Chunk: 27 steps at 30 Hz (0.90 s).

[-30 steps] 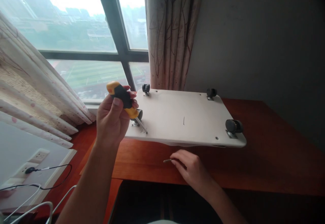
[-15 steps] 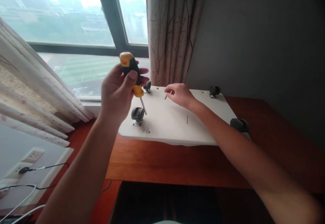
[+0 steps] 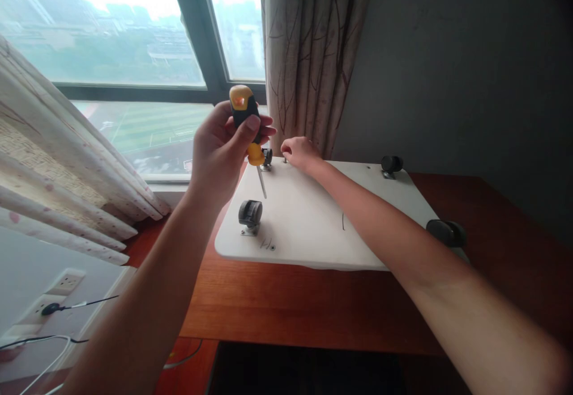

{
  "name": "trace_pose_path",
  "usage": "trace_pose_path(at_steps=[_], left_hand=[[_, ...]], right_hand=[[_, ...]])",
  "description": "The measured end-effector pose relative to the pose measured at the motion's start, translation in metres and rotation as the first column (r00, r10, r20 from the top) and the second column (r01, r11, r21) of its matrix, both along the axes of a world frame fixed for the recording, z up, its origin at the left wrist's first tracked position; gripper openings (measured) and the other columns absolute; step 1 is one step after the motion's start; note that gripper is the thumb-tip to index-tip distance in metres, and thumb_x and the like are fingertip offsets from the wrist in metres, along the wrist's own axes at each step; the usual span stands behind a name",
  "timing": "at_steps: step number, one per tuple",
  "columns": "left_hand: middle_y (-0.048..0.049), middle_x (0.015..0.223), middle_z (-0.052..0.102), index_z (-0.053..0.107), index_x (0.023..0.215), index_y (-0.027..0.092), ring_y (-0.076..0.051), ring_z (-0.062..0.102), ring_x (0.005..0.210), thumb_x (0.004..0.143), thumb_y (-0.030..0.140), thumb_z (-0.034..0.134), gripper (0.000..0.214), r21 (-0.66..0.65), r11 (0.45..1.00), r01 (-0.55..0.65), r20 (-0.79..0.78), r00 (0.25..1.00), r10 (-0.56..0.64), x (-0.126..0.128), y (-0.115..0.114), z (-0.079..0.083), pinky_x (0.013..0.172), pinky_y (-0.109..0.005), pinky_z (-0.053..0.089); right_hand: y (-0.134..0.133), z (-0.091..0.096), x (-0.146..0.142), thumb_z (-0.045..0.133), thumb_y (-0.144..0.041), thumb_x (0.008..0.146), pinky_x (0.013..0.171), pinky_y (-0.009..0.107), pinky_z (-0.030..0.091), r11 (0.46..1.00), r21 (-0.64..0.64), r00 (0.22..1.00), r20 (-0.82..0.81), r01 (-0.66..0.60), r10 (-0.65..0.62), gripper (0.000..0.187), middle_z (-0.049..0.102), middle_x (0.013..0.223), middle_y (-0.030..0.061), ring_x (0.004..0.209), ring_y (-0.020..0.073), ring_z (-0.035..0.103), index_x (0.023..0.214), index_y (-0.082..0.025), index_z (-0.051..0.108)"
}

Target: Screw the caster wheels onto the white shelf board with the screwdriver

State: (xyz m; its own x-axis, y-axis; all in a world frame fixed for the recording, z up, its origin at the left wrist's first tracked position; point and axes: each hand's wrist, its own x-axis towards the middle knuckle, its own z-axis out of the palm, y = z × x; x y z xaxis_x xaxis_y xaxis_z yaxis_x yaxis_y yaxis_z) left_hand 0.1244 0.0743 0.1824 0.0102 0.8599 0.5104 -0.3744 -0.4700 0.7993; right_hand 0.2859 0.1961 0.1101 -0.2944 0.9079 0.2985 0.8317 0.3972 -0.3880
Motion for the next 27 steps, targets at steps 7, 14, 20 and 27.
trace_pose_path(at_steps=[7,14,20,27], left_hand=[[-0.0036,0.093,0.076,0.066,0.106,0.026,-0.026,0.073,0.097,0.083,0.03,0.082,0.028,0.004,1.0,0.019,-0.048,0.999,-0.018,-0.004,0.011,0.001,0.073,-0.037,0.06],[-0.0018,0.091,0.076,0.066,0.094,0.023,-0.024,0.073,0.096,0.076,0.021,0.086,0.027,0.025,0.998,-0.049,-0.05,0.998,0.05,0.01,0.05,0.006,0.074,-0.037,0.056],[-0.0004,0.087,0.075,0.065,0.092,0.021,-0.024,0.072,0.096,0.081,0.02,0.08,0.018,0.092,0.994,-0.064,-0.08,0.994,0.071,0.018,0.094,0.0,0.075,-0.039,0.054],[0.0004,0.084,0.075,0.06,0.089,0.023,-0.016,0.073,0.08,0.077,0.019,0.084,0.027,0.122,0.989,-0.09,-0.053,0.994,0.097,0.026,0.126,-0.005,0.075,-0.031,0.059]], right_hand=[[-0.024,0.021,0.02,0.062,-0.013,0.087,0.085,0.027,0.048,0.998,0.011,0.998,-0.02,-0.062,0.062,0.024,0.075,0.106,0.0051,0.097,0.0188,0.067,0.107,-0.017,0.075],[-0.146,0.039,0.091,0.06,-0.024,0.092,0.066,0.027,0.052,0.978,-0.02,0.973,-0.113,-0.206,0.202,0.023,0.076,0.1,0.0025,0.077,0.0159,0.069,0.11,-0.022,0.074],[-0.262,-0.014,0.126,0.056,-0.031,0.096,0.049,0.023,0.051,0.984,-0.169,0.923,-0.384,-0.045,-0.024,0.031,0.07,0.072,-0.0025,0.059,0.0145,0.066,0.125,-0.029,0.066],[-0.313,-0.091,0.097,0.05,-0.03,0.101,0.051,0.017,0.051,0.984,-0.168,0.826,-0.562,-0.052,-0.052,0.048,0.06,0.054,-0.0089,0.043,0.0102,0.057,0.149,-0.03,0.046]])
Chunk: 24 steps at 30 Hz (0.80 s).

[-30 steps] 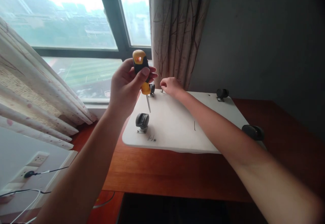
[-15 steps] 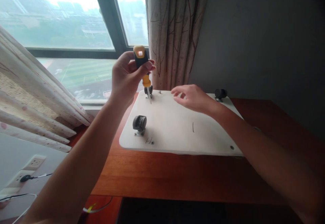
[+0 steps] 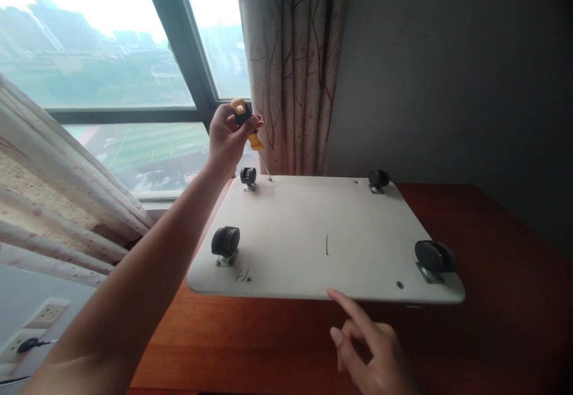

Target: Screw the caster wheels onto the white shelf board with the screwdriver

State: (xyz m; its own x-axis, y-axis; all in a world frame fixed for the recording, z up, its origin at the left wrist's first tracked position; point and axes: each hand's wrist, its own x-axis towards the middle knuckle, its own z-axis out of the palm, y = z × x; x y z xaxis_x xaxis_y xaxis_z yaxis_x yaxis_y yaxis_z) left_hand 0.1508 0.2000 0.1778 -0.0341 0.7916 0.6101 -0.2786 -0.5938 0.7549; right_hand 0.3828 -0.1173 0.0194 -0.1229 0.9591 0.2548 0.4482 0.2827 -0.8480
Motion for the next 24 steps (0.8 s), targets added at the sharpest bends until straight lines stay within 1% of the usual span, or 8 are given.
trace_pose_path(at_steps=[3,5,7,8,11,15,20,24], left_hand=[[-0.0013,0.086,0.076,0.058,0.089,0.022,-0.016,0.074,0.079,0.078,0.023,0.083,0.027,0.028,0.997,-0.074,-0.056,0.996,0.076,0.001,0.009,-0.001,0.073,-0.028,0.06],[-0.0027,0.088,0.077,0.056,0.09,0.022,-0.017,0.075,0.08,0.079,0.025,0.083,0.029,0.044,0.993,-0.114,-0.095,0.989,0.117,0.0,0.013,-0.003,0.072,-0.027,0.061],[-0.0033,0.089,0.077,0.055,0.091,0.022,-0.018,0.076,0.082,0.079,0.026,0.082,0.03,0.054,0.989,-0.138,-0.123,0.982,0.143,-0.001,0.016,-0.004,0.072,-0.027,0.062],[-0.0034,0.089,0.077,0.055,0.092,0.022,-0.018,0.076,0.082,0.079,0.027,0.082,0.03,0.057,0.988,-0.145,-0.132,0.98,0.151,-0.002,0.017,-0.005,0.072,-0.027,0.063],[-0.0034,0.09,0.077,0.054,0.092,0.022,-0.018,0.077,0.082,0.08,0.029,0.081,0.031,0.06,0.986,-0.156,-0.152,0.975,0.164,-0.003,0.019,-0.006,0.072,-0.027,0.063],[-0.0027,0.089,0.077,0.054,0.091,0.023,-0.017,0.077,0.08,0.08,0.029,0.081,0.03,0.049,0.986,-0.159,-0.15,0.975,0.165,-0.002,0.02,-0.008,0.071,-0.026,0.064],[-0.0022,0.088,0.076,0.054,0.089,0.023,-0.018,0.076,0.078,0.078,0.031,0.083,0.032,0.03,0.987,-0.158,-0.14,0.977,0.16,-0.002,0.021,-0.01,0.07,-0.027,0.064],[-0.0016,0.088,0.076,0.055,0.089,0.023,-0.018,0.076,0.078,0.076,0.032,0.085,0.035,0.017,0.988,-0.151,-0.129,0.98,0.152,-0.005,0.023,-0.011,0.068,-0.027,0.064]], right_hand=[[0.004,-0.014,-0.014,0.047,-0.026,0.102,0.058,0.018,0.055,0.976,0.193,0.994,0.04,-0.104,0.098,0.058,0.065,0.062,-0.0076,0.048,0.0101,0.06,0.157,-0.028,0.031],[0.01,-0.02,-0.018,0.043,-0.023,0.103,0.061,0.02,0.057,0.925,0.345,0.985,0.113,-0.159,0.127,0.059,0.069,0.069,-0.0044,0.053,0.0115,0.064,0.16,-0.025,0.026],[0.016,-0.026,-0.02,0.041,-0.021,0.104,0.06,0.023,0.058,0.882,0.436,0.979,0.168,-0.177,0.113,0.059,0.071,0.073,-0.0017,0.054,0.0132,0.066,0.161,-0.022,0.024],[0.019,-0.029,-0.02,0.041,-0.02,0.104,0.058,0.024,0.058,0.874,0.452,0.979,0.177,-0.176,0.105,0.06,0.072,0.074,-0.001,0.054,0.0137,0.066,0.161,-0.021,0.023],[0.021,-0.035,-0.02,0.041,-0.02,0.104,0.056,0.025,0.059,0.882,0.441,0.981,0.165,-0.166,0.103,0.062,0.073,0.075,0.0002,0.054,0.0144,0.067,0.162,-0.02,0.02],[0.02,-0.034,-0.019,0.041,-0.022,0.104,0.059,0.026,0.061,0.903,0.412,0.982,0.182,-0.122,0.05,0.062,0.074,0.076,0.0011,0.054,0.0148,0.068,0.162,-0.021,0.021],[0.019,-0.032,-0.019,0.039,-0.021,0.104,0.058,0.024,0.061,0.903,0.423,0.988,0.157,-0.067,0.0,0.063,0.073,0.074,-0.0021,0.053,0.0137,0.069,0.162,-0.024,0.017],[0.016,-0.041,-0.019,0.04,-0.021,0.104,0.059,0.022,0.06,0.918,0.398,0.996,0.088,-0.006,-0.031,0.062,0.07,0.07,-0.0046,0.052,0.0124,0.068,0.162,-0.025,0.018]])
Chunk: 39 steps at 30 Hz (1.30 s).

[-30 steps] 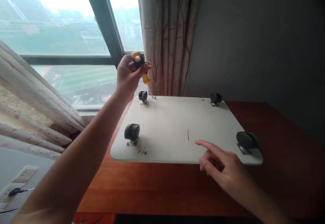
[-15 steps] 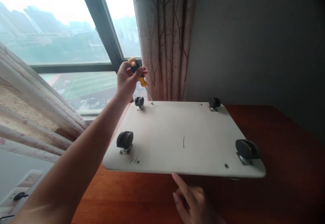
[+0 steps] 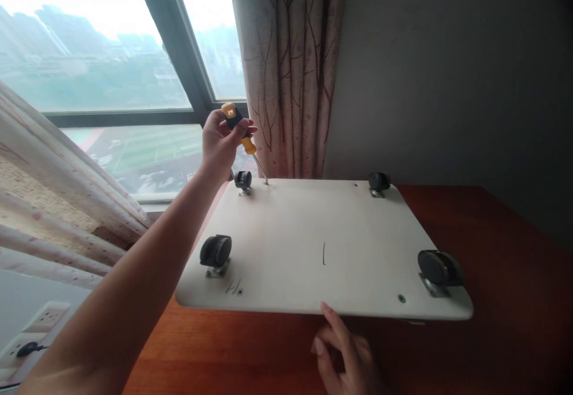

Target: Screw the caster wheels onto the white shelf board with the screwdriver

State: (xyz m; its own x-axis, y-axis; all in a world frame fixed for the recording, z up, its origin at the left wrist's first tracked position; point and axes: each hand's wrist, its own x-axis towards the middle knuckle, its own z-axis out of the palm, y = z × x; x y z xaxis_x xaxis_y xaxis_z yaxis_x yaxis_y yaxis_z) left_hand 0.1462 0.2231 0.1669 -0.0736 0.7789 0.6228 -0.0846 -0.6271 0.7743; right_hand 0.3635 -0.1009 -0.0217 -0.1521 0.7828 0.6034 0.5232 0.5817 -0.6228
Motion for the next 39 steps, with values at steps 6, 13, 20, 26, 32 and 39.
trace_pose_path(at_steps=[6,13,20,26,32,39], left_hand=[[-0.0016,0.089,0.075,0.055,0.09,0.024,-0.018,0.076,0.081,0.077,0.033,0.085,0.033,-0.01,1.0,0.001,-0.009,1.0,-0.001,-0.003,0.002,-0.001,0.068,-0.028,0.063],[0.0012,0.09,0.076,0.058,0.092,0.024,-0.016,0.075,0.077,0.077,0.035,0.085,0.033,-0.002,1.0,0.028,-0.004,1.0,-0.028,-0.001,-0.001,0.0,0.075,-0.034,0.062],[-0.0013,0.088,0.075,0.057,0.09,0.023,-0.018,0.074,0.074,0.078,0.033,0.084,0.031,0.045,0.999,0.023,-0.017,1.0,-0.022,-0.002,-0.007,0.001,0.065,-0.033,0.06],[-0.0014,0.088,0.075,0.055,0.089,0.024,-0.019,0.072,0.076,0.076,0.04,0.086,0.037,0.083,0.997,-0.001,-0.015,1.0,0.003,-0.002,-0.007,0.003,0.068,-0.037,0.061],[0.0046,0.087,0.074,0.055,0.09,0.029,-0.017,0.071,0.075,0.075,0.043,0.085,0.036,0.061,0.997,-0.045,-0.054,0.997,0.048,0.004,-0.007,0.0,0.075,-0.042,0.06],[0.0039,0.086,0.074,0.055,0.09,0.027,-0.018,0.073,0.076,0.077,0.04,0.083,0.034,0.058,0.998,-0.039,-0.062,0.997,0.043,0.004,-0.006,-0.002,0.078,-0.043,0.059]], right_hand=[[-0.001,-0.011,0.006,0.046,-0.019,0.101,0.066,0.022,0.06,0.994,-0.107,1.0,-0.022,-0.013,0.01,0.06,0.071,0.076,-0.0035,0.059,0.0123,0.07,0.157,-0.028,0.028],[0.0,-0.015,0.005,0.05,-0.02,0.1,0.068,0.02,0.06,0.989,-0.144,0.993,-0.109,0.025,-0.04,0.044,0.073,0.077,-0.0001,0.065,0.0136,0.072,0.143,-0.026,0.047],[-0.002,-0.018,-0.002,0.048,-0.026,0.102,0.067,0.02,0.058,0.979,-0.197,0.97,-0.22,0.055,-0.099,0.035,0.069,0.07,-0.0021,0.059,0.012,0.068,0.137,-0.026,0.054],[-0.002,-0.017,-0.001,0.049,-0.027,0.102,0.07,0.02,0.058,0.977,-0.207,0.97,-0.226,0.044,-0.091,0.035,0.071,0.073,0.0003,0.062,0.0121,0.069,0.136,-0.023,0.053],[-0.002,-0.016,-0.001,0.05,-0.028,0.101,0.069,0.019,0.059,0.977,-0.203,0.967,-0.229,0.064,-0.11,0.035,0.072,0.073,0.0003,0.062,0.0125,0.071,0.136,-0.024,0.055],[-0.002,-0.015,-0.002,0.049,-0.027,0.102,0.067,0.018,0.059,0.979,-0.192,0.97,-0.219,0.065,-0.107,0.033,0.071,0.071,-0.0003,0.059,0.0117,0.07,0.134,-0.024,0.056]])
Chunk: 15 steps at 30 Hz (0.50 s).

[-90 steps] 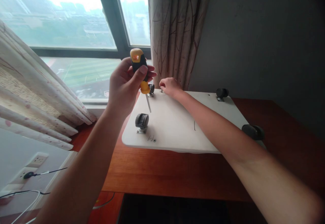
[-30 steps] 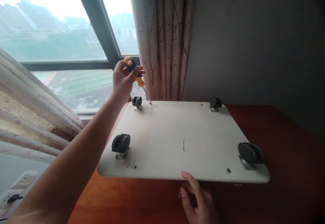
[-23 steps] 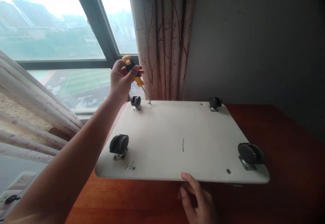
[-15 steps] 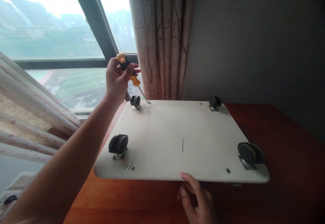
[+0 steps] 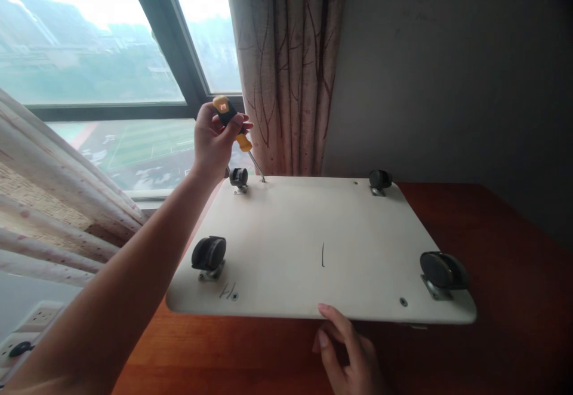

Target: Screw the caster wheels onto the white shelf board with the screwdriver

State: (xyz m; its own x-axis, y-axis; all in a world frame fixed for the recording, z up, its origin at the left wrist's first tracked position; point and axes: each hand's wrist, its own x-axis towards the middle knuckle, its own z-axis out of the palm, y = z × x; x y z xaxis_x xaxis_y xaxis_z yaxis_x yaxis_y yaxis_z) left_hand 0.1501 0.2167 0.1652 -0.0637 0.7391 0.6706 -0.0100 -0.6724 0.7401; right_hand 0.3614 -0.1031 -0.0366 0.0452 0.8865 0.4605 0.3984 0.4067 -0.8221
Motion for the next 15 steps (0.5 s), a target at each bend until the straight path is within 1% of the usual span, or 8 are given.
trace_pose_path(at_steps=[5,8,10,13,15], left_hand=[[0.003,0.083,0.074,0.057,0.091,0.025,-0.018,0.071,0.075,0.073,0.035,0.087,0.036,-0.006,0.998,0.057,-0.048,0.997,-0.057,0.002,0.001,0.004,0.077,-0.042,0.058],[0.0008,0.089,0.072,0.063,0.091,0.022,-0.016,0.068,0.083,0.075,0.029,0.085,0.028,0.035,0.996,0.077,-0.126,0.989,-0.072,0.002,0.007,0.006,0.084,-0.039,0.057],[-0.0002,0.092,0.071,0.066,0.09,0.022,-0.015,0.066,0.085,0.075,0.024,0.083,0.023,0.067,0.995,0.077,-0.183,0.981,-0.064,0.002,0.012,0.007,0.086,-0.036,0.055],[0.0,0.091,0.071,0.066,0.099,0.025,-0.016,0.065,0.084,0.074,0.017,0.079,0.029,0.074,0.995,0.062,-0.238,0.97,-0.043,0.003,0.017,0.009,0.082,-0.032,0.055],[0.0003,0.09,0.072,0.064,0.106,0.028,-0.017,0.066,0.083,0.074,0.014,0.076,0.037,0.044,0.998,0.04,-0.273,0.962,-0.026,0.004,0.016,0.013,0.078,-0.031,0.054]], right_hand=[[0.002,0.003,0.002,0.049,-0.027,0.102,0.067,0.017,0.059,1.0,0.017,1.0,0.015,0.007,-0.007,0.033,0.072,0.071,-0.0003,0.06,0.0117,0.071,0.134,-0.023,0.057],[0.003,0.005,0.005,0.049,-0.022,0.101,0.067,0.016,0.059,0.997,0.028,0.997,0.044,-0.065,0.064,0.037,0.072,0.073,-0.0006,0.06,0.011,0.071,0.137,-0.023,0.054],[0.004,0.004,0.005,0.05,-0.021,0.1,0.068,0.017,0.059,0.997,0.033,0.996,0.054,-0.071,0.069,0.038,0.073,0.074,0.0001,0.062,0.0115,0.072,0.138,-0.023,0.053],[0.002,0.0,0.004,0.049,-0.023,0.1,0.068,0.019,0.06,0.999,0.031,0.999,0.03,-0.016,0.015,0.038,0.072,0.073,0.0006,0.062,0.0127,0.072,0.138,-0.023,0.054],[0.001,-0.003,0.003,0.049,-0.023,0.1,0.067,0.019,0.059,1.0,0.02,1.0,0.022,-0.019,0.018,0.038,0.071,0.071,-0.0006,0.06,0.0122,0.07,0.138,-0.025,0.054]])
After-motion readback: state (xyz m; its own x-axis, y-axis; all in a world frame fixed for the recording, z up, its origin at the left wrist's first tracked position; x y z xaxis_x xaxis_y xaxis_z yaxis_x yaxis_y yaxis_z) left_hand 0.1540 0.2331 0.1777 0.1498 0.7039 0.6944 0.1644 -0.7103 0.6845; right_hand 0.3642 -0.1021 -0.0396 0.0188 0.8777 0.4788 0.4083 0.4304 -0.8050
